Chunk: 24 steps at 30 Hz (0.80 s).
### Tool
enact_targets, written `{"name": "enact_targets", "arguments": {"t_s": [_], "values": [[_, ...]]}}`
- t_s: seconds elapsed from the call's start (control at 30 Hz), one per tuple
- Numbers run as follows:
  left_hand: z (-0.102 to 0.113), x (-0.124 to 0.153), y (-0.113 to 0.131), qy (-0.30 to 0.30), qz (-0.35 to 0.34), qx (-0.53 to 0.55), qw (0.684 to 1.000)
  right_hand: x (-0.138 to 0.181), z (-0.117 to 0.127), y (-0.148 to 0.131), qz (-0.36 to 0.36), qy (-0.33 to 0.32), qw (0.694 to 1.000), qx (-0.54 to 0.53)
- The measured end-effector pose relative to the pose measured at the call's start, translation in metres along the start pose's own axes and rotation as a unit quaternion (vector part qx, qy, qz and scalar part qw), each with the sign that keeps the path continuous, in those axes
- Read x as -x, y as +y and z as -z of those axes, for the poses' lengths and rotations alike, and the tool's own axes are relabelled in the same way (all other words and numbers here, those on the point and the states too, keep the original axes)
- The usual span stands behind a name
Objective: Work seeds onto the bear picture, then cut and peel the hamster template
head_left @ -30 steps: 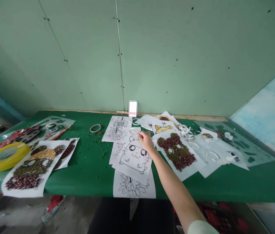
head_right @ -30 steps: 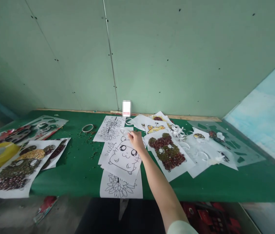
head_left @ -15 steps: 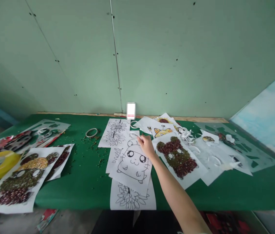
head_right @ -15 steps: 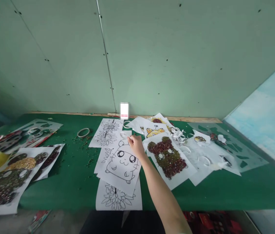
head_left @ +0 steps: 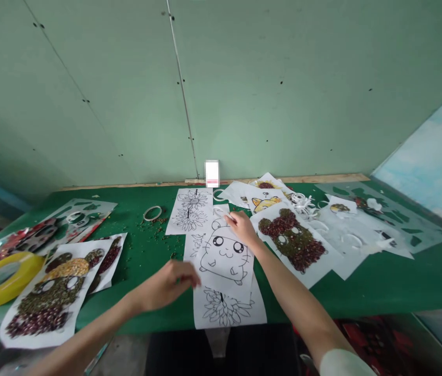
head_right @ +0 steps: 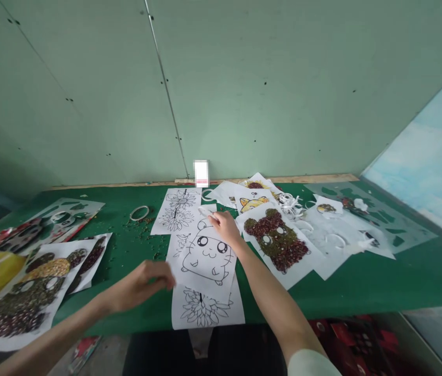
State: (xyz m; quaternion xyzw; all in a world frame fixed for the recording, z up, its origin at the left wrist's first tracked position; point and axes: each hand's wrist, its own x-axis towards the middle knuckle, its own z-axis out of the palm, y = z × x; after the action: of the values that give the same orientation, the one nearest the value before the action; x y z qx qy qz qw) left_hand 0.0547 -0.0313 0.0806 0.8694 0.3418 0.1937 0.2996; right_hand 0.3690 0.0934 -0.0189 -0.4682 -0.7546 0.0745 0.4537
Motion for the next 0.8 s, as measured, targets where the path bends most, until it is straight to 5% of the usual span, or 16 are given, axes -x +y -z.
{"name": "enact_targets", "arguments": {"t_s": [0.17, 0.27, 0.5, 0.8], "values": [[-0.011, -0.115, -0.056, 0.125, 0.015, -0.030, 0.992, 0.000, 0.001, -0.001, 0.003, 0.025, 1.000, 0.005], [-0.027, -0.160, -0.094, 0.150, 0.041, -0.074, 0.985, 0.000, 0.002, -0.001, 0.019, 0.035, 0.999, 0.013], [-0.052, -0.165, -0.135, 0.104, -0.037, -0.157, 0.981, 0.002, 0.002, -0.002, 0.017, 0.053, 0.998, 0.030], [-0.064, -0.183, -0.153, 0.047, 0.019, -0.124, 0.991, 0.001, 0.001, -0.001, -0.002, 0.055, 0.997, 0.047]]}}
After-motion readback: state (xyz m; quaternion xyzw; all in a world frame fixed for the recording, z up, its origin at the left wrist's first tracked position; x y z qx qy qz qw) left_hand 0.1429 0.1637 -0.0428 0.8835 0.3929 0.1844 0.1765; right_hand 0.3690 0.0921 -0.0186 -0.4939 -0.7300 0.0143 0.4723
